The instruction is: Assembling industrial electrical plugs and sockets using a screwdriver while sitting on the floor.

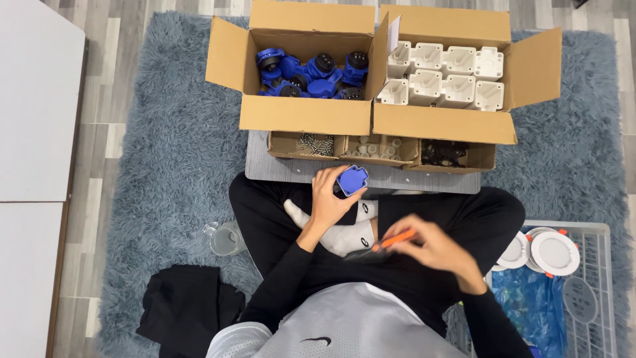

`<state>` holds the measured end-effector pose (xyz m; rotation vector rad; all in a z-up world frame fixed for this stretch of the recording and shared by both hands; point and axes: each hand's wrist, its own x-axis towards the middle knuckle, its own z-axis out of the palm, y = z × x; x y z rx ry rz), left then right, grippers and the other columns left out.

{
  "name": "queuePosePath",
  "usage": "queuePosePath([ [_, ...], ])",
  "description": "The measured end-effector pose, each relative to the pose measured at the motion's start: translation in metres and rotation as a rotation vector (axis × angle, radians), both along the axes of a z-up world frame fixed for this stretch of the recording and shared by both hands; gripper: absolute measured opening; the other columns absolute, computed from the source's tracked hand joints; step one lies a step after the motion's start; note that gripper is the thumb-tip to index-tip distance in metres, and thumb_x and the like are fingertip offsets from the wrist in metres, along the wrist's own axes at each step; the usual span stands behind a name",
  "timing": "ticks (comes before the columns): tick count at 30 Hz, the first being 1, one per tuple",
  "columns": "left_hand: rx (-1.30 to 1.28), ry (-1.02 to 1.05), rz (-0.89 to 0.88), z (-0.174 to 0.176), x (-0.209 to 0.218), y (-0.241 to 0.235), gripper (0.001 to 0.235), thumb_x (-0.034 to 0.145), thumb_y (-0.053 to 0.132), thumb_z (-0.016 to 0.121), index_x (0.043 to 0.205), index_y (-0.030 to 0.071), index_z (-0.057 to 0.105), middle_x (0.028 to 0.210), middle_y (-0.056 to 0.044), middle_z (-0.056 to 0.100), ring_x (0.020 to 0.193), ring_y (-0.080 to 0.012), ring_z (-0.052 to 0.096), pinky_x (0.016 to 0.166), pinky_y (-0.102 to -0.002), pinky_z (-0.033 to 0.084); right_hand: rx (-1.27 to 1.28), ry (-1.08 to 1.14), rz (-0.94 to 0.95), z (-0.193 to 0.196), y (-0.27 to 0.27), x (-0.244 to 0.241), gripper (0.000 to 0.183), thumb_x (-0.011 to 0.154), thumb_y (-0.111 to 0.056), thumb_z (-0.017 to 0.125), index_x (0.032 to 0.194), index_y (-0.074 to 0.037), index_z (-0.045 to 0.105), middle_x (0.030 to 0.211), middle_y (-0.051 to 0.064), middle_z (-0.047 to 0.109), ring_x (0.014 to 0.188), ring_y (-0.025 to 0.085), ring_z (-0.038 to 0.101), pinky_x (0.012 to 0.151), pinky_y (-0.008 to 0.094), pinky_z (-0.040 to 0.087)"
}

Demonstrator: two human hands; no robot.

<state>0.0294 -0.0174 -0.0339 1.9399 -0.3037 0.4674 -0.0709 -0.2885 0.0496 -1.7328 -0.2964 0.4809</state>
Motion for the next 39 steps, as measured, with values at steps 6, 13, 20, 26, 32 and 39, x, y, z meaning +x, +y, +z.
queuePosePath([
  [6, 0.006, -0.025, 0.023, 0.002, 0.000, -0.002, 0.070, 0.079, 0.042, 0.099, 0.136, 0.014, 0.071, 0.117, -0.007, 0.072, 0.109, -0.0297, 0.067, 0.093, -0.042, 0.048, 0.276, -0.357, -0.308, 0.042, -0.020, 0.041, 0.049, 0.098, -0.007, 0.068, 0.134, 0.000, 0.036, 0.114, 0.037, 0.071, 0.084, 0.048, 0.082, 0.067, 0.051, 0.073],
  [13, -0.020, -0.014, 0.002, 0.004, -0.002, 0.004, 0.078, 0.077, 0.042, 0.100, 0.141, 0.011, 0.067, 0.127, -0.010, 0.069, 0.117, -0.0317, 0.068, 0.098, -0.041, 0.050, 0.173, -0.821, -0.339, 0.105, 0.034, 0.089, 0.039, 0.111, -0.006, 0.058, 0.133, 0.000, 0.026, 0.117, 0.040, 0.070, 0.109, 0.051, 0.075, 0.095, 0.053, 0.061],
  [20, 0.002, -0.019, -0.012, 0.001, -0.007, 0.009, 0.070, 0.076, 0.035, 0.102, 0.135, 0.012, 0.073, 0.123, -0.009, 0.064, 0.114, -0.0308, 0.069, 0.097, -0.039, 0.056, 0.006, -0.901, -0.263, 0.068, 0.080, 0.121, 0.036, 0.106, -0.001, 0.068, 0.132, 0.002, 0.043, 0.122, 0.026, 0.078, 0.109, 0.043, 0.078, 0.092, 0.050, 0.062],
  [26, 0.032, -0.052, -0.077, 0.020, -0.005, 0.013, 0.070, 0.082, 0.033, 0.098, 0.143, 0.012, 0.072, 0.124, -0.012, 0.064, 0.113, -0.0349, 0.069, 0.096, -0.042, 0.059, -0.121, -0.893, -0.280, 0.056, 0.102, 0.129, 0.032, 0.108, -0.002, 0.068, 0.129, 0.002, 0.045, 0.125, 0.022, 0.078, 0.105, 0.041, 0.079, 0.083, 0.047, 0.065],
  [32, 0.065, -0.118, -0.048, 0.038, -0.009, 0.017, 0.071, 0.085, 0.033, 0.097, 0.145, 0.008, 0.069, 0.131, -0.015, 0.063, 0.117, -0.0359, 0.068, 0.099, -0.045, 0.059, -0.115, -0.861, -0.310, 0.055, 0.102, 0.129, 0.030, 0.109, -0.003, 0.067, 0.130, 0.003, 0.046, 0.125, 0.022, 0.078, 0.105, 0.040, 0.079, 0.084, 0.046, 0.065],
  [39, 0.278, -0.374, 0.065, 0.100, 0.024, 0.069, 0.054, 0.085, 0.029, 0.098, 0.130, 0.012, 0.075, 0.121, -0.009, 0.069, 0.113, -0.0325, 0.067, 0.102, -0.047, 0.053, 0.065, -0.852, -0.372, 0.063, 0.076, 0.121, 0.030, 0.113, 0.000, 0.057, 0.135, 0.001, 0.037, 0.130, 0.022, 0.072, 0.113, 0.036, 0.076, 0.092, 0.045, 0.063],
])
